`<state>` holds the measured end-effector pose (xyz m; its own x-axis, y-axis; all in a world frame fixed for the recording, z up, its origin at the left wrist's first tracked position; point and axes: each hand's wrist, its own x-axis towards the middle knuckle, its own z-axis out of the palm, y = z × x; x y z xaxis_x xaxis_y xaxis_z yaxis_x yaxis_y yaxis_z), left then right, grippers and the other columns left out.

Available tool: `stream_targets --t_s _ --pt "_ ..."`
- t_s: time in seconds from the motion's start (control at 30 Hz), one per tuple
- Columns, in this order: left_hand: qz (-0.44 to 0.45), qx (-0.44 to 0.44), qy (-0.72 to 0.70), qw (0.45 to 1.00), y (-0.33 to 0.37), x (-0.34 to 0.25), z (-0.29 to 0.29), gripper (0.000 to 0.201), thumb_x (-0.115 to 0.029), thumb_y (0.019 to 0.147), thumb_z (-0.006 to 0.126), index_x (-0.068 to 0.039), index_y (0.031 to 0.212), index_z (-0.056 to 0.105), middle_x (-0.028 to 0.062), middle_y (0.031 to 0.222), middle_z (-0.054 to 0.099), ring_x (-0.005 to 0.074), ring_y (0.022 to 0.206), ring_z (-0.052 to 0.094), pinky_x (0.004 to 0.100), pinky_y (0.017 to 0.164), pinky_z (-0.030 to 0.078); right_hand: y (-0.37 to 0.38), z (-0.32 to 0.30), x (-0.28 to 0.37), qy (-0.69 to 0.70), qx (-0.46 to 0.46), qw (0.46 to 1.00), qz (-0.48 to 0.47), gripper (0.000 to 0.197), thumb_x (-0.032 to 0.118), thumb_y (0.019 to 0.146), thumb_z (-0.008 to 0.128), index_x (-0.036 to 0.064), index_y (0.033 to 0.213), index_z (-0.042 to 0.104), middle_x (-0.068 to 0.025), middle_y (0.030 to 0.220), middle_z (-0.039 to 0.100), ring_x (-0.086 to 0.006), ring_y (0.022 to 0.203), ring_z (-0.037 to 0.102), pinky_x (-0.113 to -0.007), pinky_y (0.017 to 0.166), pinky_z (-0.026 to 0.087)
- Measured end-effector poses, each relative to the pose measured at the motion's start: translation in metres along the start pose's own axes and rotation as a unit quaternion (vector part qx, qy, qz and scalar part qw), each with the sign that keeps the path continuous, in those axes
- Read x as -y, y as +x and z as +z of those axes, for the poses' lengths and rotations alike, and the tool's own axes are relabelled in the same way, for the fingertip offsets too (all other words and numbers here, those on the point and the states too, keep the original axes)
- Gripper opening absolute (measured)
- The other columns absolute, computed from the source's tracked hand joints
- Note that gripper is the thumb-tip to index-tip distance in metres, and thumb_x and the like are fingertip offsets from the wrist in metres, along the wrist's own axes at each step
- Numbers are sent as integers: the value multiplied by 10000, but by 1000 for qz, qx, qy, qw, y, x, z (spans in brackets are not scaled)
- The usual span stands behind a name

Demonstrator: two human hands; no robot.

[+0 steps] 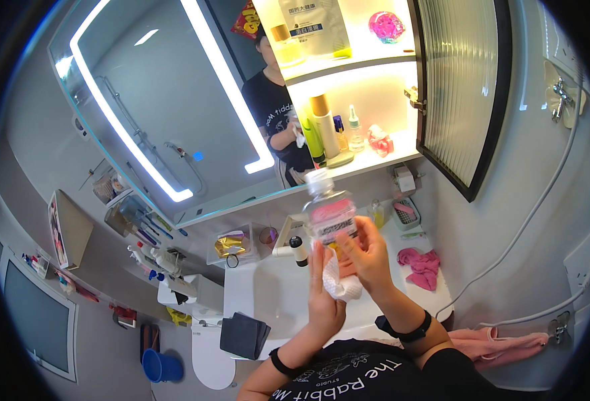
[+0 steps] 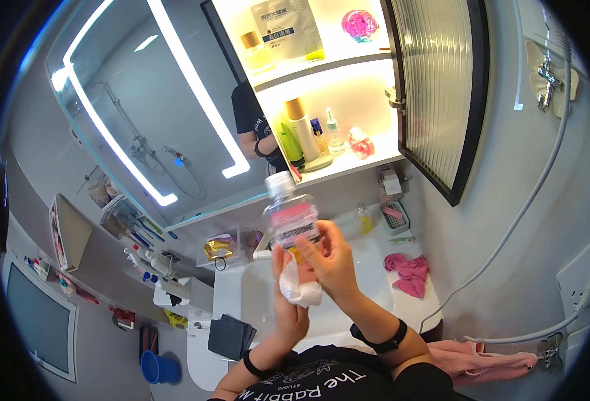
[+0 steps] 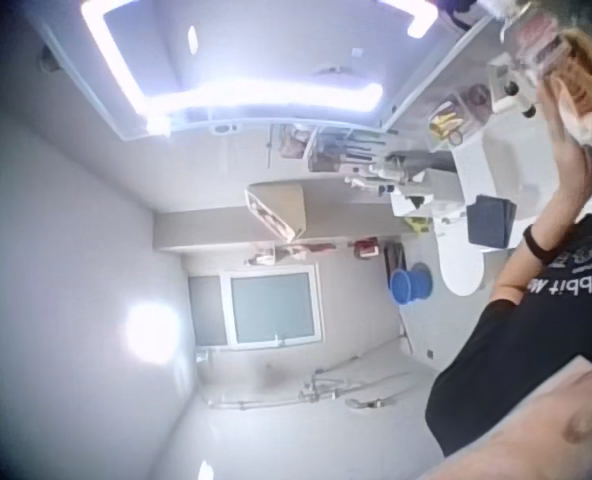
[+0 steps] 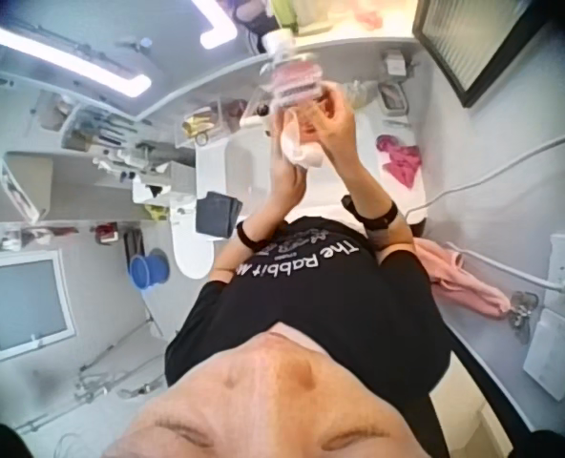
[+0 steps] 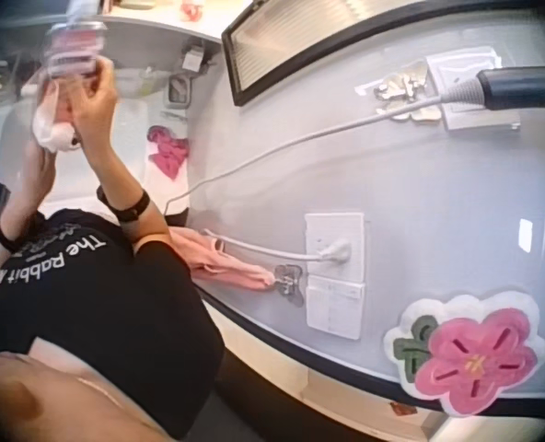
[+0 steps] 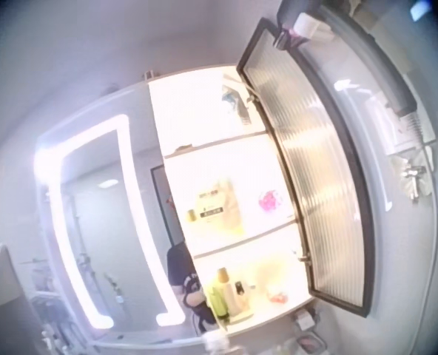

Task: Cleaning various toiletry bottles with a cloth.

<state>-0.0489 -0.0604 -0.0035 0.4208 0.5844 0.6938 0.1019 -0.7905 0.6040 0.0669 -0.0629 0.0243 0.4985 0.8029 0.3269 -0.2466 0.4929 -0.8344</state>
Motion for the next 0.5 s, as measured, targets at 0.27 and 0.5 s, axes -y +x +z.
stream_targets --t_s 0.27,0.5 --pt "39 -109 26 993 61 25 -48 553 -265 979 429 58 1399 268 173 1506 201 367 1406 107 425 1114 188 -14 -5 -1 -256 155 946 -125 368 95 782 732 -15 1087 558 -59 847 567 -79 762 520 -201 654 446" --pt "24 -175 -33 984 79 0 -63 617 -369 990 342 30 1436 192 141 1511 197 291 1393 189 392 1134 106 -14 -8 -12 -243 140 956 -84 381 167 741 769 12 1036 583 -74 792 576 -133 568 569 -266 510 475"
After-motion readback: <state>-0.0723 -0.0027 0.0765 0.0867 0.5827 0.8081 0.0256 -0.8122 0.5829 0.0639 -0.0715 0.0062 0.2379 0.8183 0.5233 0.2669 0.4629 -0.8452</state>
